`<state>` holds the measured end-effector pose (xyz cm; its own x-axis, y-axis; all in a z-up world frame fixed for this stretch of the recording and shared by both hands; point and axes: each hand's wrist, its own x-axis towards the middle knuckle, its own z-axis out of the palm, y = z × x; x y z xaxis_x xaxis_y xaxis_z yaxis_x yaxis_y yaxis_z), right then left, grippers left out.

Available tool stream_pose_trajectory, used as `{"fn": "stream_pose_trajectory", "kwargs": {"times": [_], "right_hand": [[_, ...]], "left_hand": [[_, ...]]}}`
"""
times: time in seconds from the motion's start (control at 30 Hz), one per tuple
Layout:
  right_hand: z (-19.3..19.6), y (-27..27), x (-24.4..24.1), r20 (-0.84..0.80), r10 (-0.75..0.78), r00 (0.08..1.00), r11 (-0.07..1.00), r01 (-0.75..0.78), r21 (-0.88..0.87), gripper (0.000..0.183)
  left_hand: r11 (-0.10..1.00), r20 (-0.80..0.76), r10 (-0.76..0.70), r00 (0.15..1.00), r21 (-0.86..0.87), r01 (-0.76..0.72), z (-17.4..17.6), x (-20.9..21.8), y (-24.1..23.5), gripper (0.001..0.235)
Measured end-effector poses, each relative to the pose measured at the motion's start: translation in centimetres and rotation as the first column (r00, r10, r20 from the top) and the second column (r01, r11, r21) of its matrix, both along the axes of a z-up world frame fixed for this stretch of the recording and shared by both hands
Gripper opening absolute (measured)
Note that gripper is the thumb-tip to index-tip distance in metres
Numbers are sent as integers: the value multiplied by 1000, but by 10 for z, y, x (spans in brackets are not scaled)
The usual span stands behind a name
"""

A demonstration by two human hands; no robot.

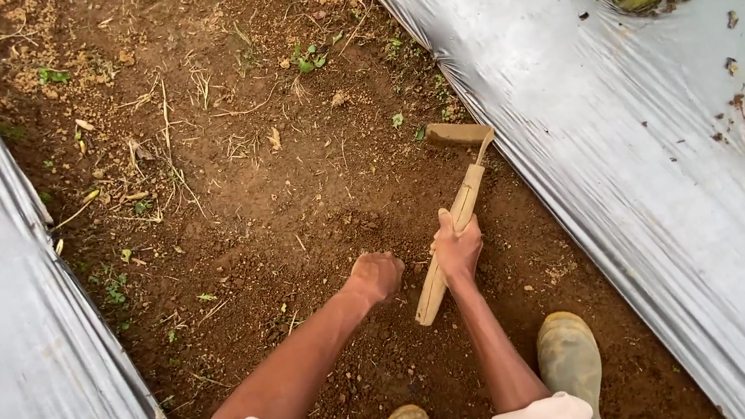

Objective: Loosening soil in a walkway using a hand hoe and then manually transferring the loose soil into planting holes around crops.

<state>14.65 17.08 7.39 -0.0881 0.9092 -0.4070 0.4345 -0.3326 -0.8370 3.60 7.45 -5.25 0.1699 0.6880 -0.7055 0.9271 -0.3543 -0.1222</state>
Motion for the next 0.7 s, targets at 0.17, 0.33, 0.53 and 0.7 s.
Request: {"fn": "stream_pose_trajectory", "kwargs": {"times": [0.17,0.33,0.53,0.7], "right_hand": [[-34,16,-13,-20,23,1000,999,-22,37,27],[-73,-20,-16,-63,22,998,1000,-22,-10,25],[-64,-53,0,-95,22,995,983,-39,-181,23],[-47,2,-10,-117,-15,993,1000,18,22,30]], "left_hand": [[825,-453,-531,717,-80,560,80,4,-17,28],[444,-675,-727,126,-322,836,69,-6,-39,24],[828,-509,-516,689,-87,555,97,8,-42,28],[127,-678,-621,-393,-581,804,63,-1,-59,28]]}}
